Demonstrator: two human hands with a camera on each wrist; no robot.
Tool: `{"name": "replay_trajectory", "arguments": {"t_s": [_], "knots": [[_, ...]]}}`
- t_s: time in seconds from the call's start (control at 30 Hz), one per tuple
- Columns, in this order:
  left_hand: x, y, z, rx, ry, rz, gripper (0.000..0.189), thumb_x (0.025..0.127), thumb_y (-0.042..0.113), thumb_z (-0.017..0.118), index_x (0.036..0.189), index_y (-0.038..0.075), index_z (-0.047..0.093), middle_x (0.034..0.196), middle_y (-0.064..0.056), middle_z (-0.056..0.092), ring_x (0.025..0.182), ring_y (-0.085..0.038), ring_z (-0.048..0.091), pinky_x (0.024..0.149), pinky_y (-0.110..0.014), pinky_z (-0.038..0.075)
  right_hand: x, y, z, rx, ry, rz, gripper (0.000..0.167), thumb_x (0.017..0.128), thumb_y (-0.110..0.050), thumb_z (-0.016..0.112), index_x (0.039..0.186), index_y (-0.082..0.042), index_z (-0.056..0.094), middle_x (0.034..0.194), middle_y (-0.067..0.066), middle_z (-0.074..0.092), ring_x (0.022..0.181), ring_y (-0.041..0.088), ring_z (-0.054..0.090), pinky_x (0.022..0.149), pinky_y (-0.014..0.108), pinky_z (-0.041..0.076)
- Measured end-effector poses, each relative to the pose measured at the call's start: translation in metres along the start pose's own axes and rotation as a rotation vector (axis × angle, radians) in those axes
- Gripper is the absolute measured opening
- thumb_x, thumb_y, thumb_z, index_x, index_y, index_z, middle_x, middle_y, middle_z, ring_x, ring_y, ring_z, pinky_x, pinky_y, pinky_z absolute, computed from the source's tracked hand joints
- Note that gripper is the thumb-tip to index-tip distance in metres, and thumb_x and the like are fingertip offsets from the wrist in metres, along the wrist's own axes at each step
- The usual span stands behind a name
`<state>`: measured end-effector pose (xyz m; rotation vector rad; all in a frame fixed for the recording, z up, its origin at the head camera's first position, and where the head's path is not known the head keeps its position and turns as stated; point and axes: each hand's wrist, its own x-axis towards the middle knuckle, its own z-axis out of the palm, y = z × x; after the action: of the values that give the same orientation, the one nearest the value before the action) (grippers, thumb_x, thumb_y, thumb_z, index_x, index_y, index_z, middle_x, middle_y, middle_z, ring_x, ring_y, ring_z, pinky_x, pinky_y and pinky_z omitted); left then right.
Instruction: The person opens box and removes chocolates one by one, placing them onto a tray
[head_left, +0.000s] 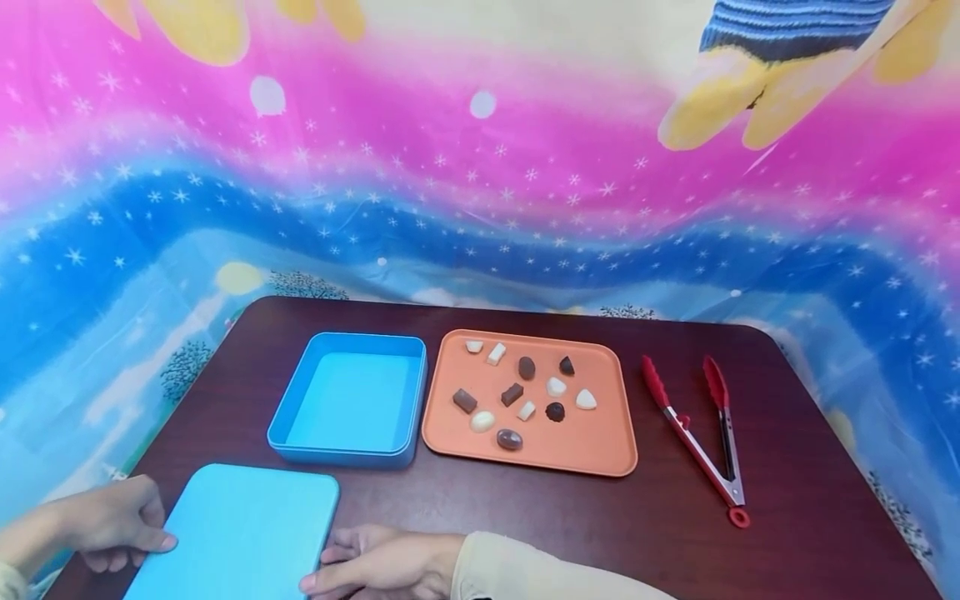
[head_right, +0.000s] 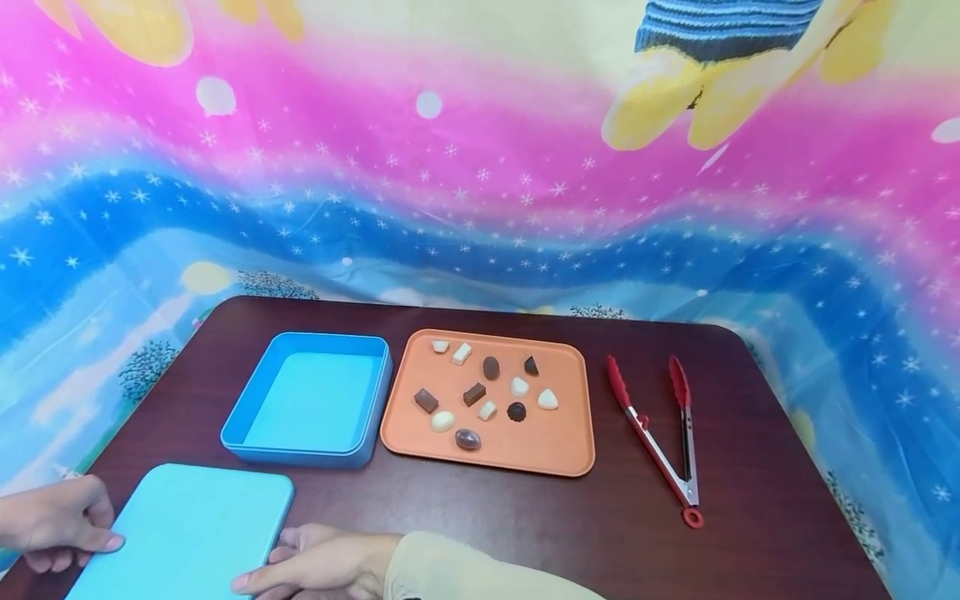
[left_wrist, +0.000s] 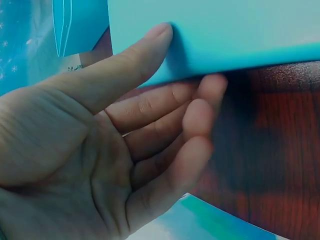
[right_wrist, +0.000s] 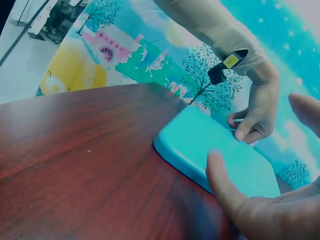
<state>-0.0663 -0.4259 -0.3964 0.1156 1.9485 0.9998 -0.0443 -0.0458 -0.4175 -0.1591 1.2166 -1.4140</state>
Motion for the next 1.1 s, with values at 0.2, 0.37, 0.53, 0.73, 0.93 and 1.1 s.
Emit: {"name": "replay_trajectory", "arguments": {"t_s": [0.2,0.37,0.53,0.73,0.93,1.1], "knots": [[-0.001,-0.009,-0.002,-0.103,-0.107,0.102,0.055,0.104,0.021,0.057,0.083,-0.030,0.053,0.058,0.003,0.060,0.049,0.003,0.046,0.047,-0.012,0.033,-0.002,0.002,0.006,0.004,-0.007,-0.025,0.062,0.106,-0.024,0.053,0.156,0.001,0.027,0.136,0.008,0.060,0.137,0.022,0.054,0.120,0.041,0.041],[-0.002,-0.014,-0.005,-0.187,-0.163,0.113,0.059,0.106,0.020,0.053,0.085,-0.034,0.042,0.065,0.007,0.067,0.053,0.005,0.052,0.051,-0.011,0.037,-0.003,0.002,0.014,0.014,0.065,-0.028,0.071,0.104,-0.029,0.056,0.156,0.006,0.023,0.145,0.016,0.056,0.142,0.027,0.050,0.122,0.045,0.038],[-0.005,-0.020,-0.009,-0.251,-0.201,0.154,0.054,0.106,0.014,0.051,0.081,-0.032,0.038,0.062,-0.039,0.055,0.057,0.003,0.061,0.053,-0.012,0.042,-0.001,0.006,0.018,-0.012,0.145,-0.060,0.036,0.103,-0.031,0.058,0.127,-0.004,0.060,0.129,0.004,0.069,0.131,0.024,0.061,0.113,0.037,0.049],[-0.010,-0.020,-0.012,-0.259,-0.177,0.155,0.054,0.106,0.014,0.052,0.079,-0.030,0.035,0.063,-0.024,0.068,0.056,0.001,0.065,0.052,-0.012,0.047,0.001,0.004,0.020,0.070,0.149,-0.059,0.053,0.102,-0.032,0.058,0.136,0.009,0.052,0.137,0.013,0.063,0.134,0.029,0.058,0.117,0.041,0.045],[-0.014,-0.014,-0.012,-0.283,-0.188,0.151,0.055,0.106,0.014,0.051,0.084,-0.034,0.038,0.070,0.003,0.074,0.059,0.002,0.068,0.056,-0.011,0.051,0.001,0.003,0.019,0.106,0.129,-0.100,0.073,0.102,-0.028,0.056,0.149,0.020,0.028,0.152,0.029,0.046,0.142,0.040,0.047,0.120,0.051,0.038],[-0.015,-0.012,-0.014,-0.297,-0.204,0.155,0.053,0.107,0.013,0.048,0.084,-0.034,0.038,0.072,0.002,0.075,0.062,-0.001,0.071,0.057,-0.013,0.055,-0.003,0.008,0.018,0.047,0.147,-0.192,0.066,0.102,-0.021,0.057,0.151,0.015,0.030,0.148,0.024,0.053,0.138,0.034,0.053,0.118,0.047,0.042]]}}
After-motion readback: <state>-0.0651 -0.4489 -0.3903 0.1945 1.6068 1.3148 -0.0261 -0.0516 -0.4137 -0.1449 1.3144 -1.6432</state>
